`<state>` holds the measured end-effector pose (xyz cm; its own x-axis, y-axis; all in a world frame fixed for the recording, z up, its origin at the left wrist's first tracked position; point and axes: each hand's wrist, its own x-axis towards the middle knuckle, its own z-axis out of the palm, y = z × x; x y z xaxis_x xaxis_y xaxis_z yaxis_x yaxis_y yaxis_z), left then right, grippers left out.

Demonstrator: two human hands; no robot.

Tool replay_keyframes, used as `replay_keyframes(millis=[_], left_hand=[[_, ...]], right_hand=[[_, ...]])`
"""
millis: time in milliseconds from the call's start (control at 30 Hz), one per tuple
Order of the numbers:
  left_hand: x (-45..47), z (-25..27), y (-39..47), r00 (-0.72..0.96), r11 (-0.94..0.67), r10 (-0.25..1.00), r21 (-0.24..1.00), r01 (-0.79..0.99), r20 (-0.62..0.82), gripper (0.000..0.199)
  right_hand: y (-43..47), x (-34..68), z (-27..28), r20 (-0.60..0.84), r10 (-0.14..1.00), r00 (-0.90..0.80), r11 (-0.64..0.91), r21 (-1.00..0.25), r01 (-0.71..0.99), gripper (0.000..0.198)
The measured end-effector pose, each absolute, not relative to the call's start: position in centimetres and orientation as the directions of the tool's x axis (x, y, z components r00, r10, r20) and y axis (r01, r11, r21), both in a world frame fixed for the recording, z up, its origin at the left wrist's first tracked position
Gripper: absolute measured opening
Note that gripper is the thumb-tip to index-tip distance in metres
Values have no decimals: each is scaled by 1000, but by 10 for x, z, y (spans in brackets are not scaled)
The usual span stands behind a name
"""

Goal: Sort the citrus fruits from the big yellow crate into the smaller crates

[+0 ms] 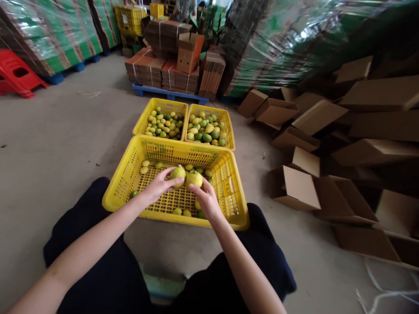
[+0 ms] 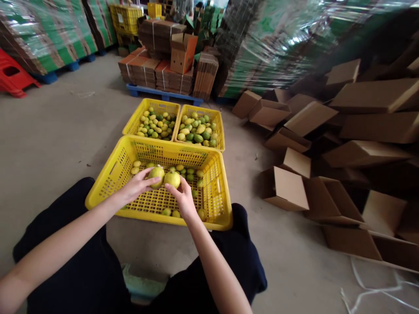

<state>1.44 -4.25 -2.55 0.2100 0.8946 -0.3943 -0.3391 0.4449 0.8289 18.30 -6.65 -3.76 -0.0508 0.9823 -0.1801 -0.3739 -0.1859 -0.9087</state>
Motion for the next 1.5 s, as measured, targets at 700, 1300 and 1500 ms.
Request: replay_keyframes(millis=[700,1300,1500], left_hand=[[9,-24,-35,332,541,841,677,-498,-427,21],[4,-26,-35,163,242,963,958,-154,-217,47],[3,-25,-36,138,-154,980,987,48,146,48]], right_hand=[[-51,203,-39,-280,936,-215,-353,-741,-571,28],[-61,194,-31,-118,987,-107,-134,-977,-164,42],[-60,192,-41,127,984,122,129,-992,-7,49]])
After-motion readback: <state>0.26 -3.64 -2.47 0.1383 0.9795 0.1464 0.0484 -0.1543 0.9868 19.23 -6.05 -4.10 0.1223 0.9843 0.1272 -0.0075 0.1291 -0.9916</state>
